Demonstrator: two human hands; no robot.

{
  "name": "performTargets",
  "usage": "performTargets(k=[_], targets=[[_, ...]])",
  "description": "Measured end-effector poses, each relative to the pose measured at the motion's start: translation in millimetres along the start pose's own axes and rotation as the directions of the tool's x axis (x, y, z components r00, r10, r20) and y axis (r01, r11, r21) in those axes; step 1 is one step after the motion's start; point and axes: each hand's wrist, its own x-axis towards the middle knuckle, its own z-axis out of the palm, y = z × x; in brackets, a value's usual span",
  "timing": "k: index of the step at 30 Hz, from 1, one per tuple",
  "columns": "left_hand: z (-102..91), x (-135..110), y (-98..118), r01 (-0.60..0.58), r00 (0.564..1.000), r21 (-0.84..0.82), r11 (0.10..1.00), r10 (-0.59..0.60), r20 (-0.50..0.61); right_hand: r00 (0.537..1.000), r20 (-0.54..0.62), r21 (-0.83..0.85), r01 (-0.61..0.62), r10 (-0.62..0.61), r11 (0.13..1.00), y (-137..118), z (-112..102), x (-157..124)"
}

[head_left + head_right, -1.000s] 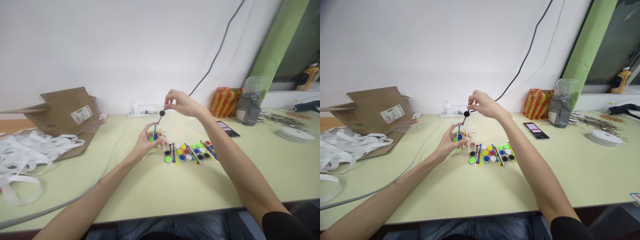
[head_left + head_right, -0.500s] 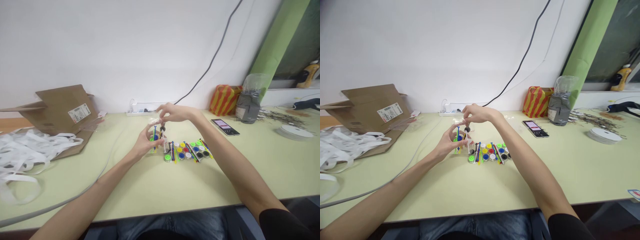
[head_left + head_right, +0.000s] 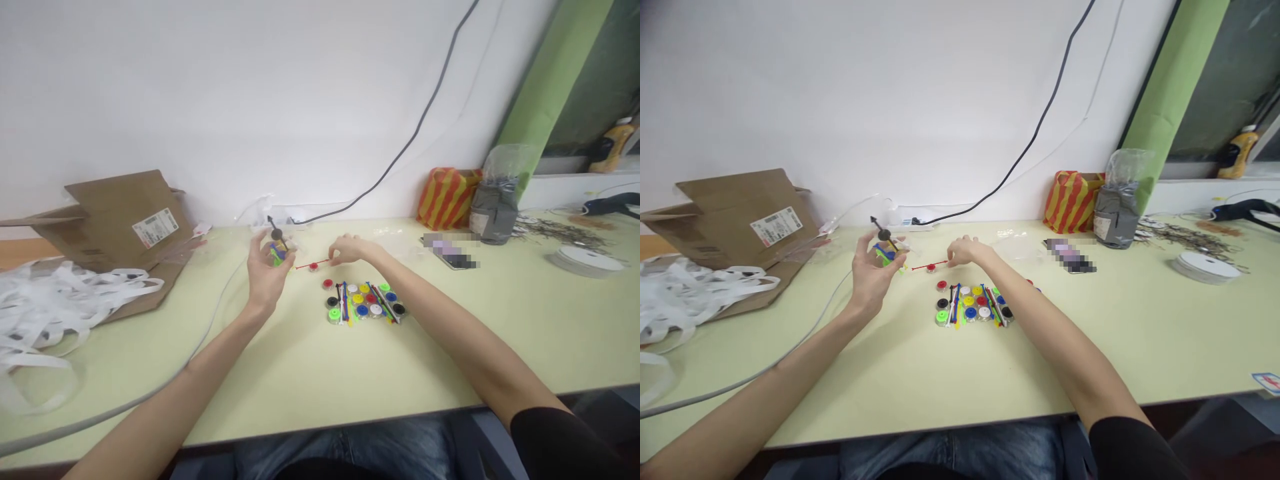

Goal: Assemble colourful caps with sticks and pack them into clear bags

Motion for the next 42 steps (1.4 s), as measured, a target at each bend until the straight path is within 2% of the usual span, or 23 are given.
performTargets(k=[3,7,11,14,15,17,19,21,26,29,31,36,42], targets=[[4.3,-2,3,-0.018,0.998,-0.031,0.999,0.020,0.057,0.998,0.035,0.054,0.051,-0.053,0.997,-1,10,5],[9.7,-8,5,0.022,0.990,-0.037,0.999,-0.016,0.139,0.992,-0.025,0.170,0.126,-0.124,0.977,0,11,11],[10.8,-11,7,0.133,0.959,-0.065,0.989,-0.112,0.259,0.965,-0.202,0.324,0.224,-0.164,0.919,12,-4,9],[9.8,-13,11,0.227,0.924,-0.056,0.972,-0.197,0.328,0.927,-0.370,0.429,0.237,-0.070,0.871,28,-24,3],[9.3,-13,13,0.253,0.913,-0.053,0.966,-0.220,0.343,0.905,-0.424,0.493,0.256,-0.027,0.831,33,-31,1],[8.3,-13,16,0.288,0.895,-0.054,0.956,-0.249,0.370,0.854,-0.519,0.670,0.376,0.042,0.640,40,-45,-5],[7.6,-14,18,0.299,0.882,-0.054,0.953,-0.254,0.396,0.818,-0.574,0.733,0.490,0.042,0.471,41,-58,-11],[7.3,-14,20,0.297,0.870,-0.036,0.954,-0.254,0.423,0.799,-0.601,0.724,0.545,-0.001,0.423,35,-66,-18],[7.6,-16,19,0.260,0.850,0.022,0.965,-0.240,0.469,0.812,-0.548,0.639,0.561,-0.201,0.526,6,-77,-30],[7.1,-16,14,0.257,0.843,0.017,0.966,-0.232,0.485,0.788,-0.510,0.546,0.606,-0.344,0.578,-8,-82,-36],[6.4,-16,10,0.254,0.849,0.013,0.967,-0.229,0.477,0.770,-0.502,0.511,0.631,-0.394,0.584,-14,-84,-39],[5.3,-16,11,0.257,0.848,0.007,0.966,-0.230,0.477,0.754,-0.453,0.471,0.655,-0.475,0.591,-28,-87,-43],[6.2,-16,19,0.247,0.842,0.054,0.967,-0.242,0.482,0.718,-0.550,0.419,0.679,-0.426,0.603,-42,-90,-49]])
